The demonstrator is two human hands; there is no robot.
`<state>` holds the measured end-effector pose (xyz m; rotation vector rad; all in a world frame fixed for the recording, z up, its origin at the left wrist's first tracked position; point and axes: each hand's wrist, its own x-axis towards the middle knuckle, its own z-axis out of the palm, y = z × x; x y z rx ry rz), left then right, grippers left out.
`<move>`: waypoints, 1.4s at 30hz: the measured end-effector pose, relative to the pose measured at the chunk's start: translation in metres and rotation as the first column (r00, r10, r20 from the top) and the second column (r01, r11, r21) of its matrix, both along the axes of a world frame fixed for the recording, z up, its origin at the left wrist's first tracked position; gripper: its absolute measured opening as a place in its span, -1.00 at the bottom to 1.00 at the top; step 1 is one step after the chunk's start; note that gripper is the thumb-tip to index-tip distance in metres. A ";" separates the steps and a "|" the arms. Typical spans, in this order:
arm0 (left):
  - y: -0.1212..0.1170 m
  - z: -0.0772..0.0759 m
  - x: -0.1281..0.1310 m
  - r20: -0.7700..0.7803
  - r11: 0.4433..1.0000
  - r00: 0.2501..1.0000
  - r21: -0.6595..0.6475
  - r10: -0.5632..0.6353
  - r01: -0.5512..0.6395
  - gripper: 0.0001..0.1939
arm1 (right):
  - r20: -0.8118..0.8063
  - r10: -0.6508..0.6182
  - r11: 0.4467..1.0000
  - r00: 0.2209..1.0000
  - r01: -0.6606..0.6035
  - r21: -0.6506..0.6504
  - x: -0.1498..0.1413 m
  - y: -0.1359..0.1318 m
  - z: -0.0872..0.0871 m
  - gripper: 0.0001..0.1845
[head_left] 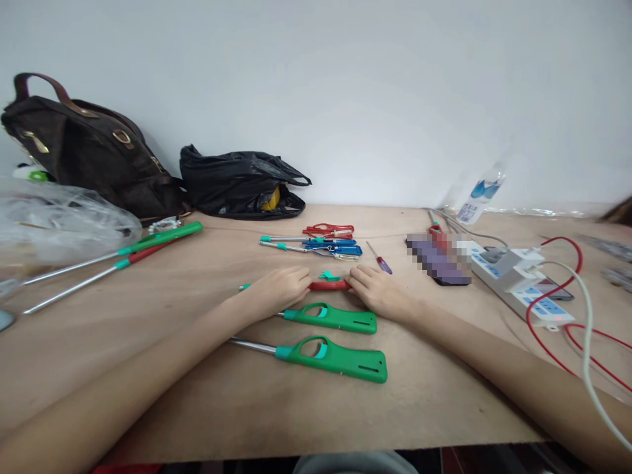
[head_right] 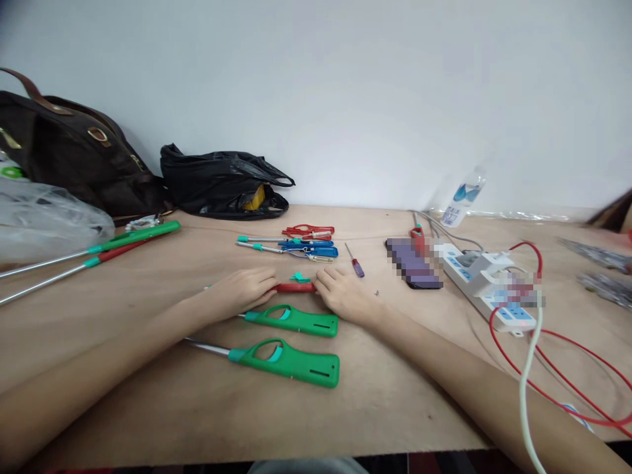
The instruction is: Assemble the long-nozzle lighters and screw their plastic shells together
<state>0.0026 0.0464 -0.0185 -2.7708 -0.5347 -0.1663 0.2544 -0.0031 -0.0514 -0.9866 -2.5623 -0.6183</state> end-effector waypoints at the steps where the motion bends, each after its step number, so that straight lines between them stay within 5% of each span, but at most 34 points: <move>1: 0.000 0.001 -0.001 0.024 1.000 1.000 0.018 -0.019 0.019 -0.80 | -0.015 0.000 1.000 1.000 0.000 -0.001 0.001 0.001 0.000 -0.71; 10: -0.005 0.015 -0.002 0.132 0.989 0.986 0.118 -0.101 0.086 -0.68 | -0.037 -0.079 0.997 0.996 0.078 -0.028 -0.002 -0.001 0.007 -0.67; 24: -0.016 0.010 0.004 0.194 0.983 0.973 0.159 -0.127 0.096 -0.69 | 0.045 -0.081 0.995 0.996 0.078 0.067 -0.013 -0.007 0.014 -0.78; 29: -0.014 0.013 0.004 0.192 0.943 0.958 0.295 -0.213 0.151 -0.68 | -0.128 -0.142 0.968 0.982 0.110 -0.227 -0.017 -0.013 0.025 -0.73; 34: -0.017 0.024 0.003 0.168 0.866 0.932 0.451 -0.321 0.217 -0.69 | -0.212 -0.197 0.803 0.957 0.034 -0.595 -0.018 -0.021 0.052 -0.66; 42: -0.021 0.026 0.004 0.280 0.898 0.906 0.394 -0.318 0.194 -0.73 | -0.331 -0.239 0.698 0.913 -0.076 -0.712 -0.015 -0.019 0.053 -0.86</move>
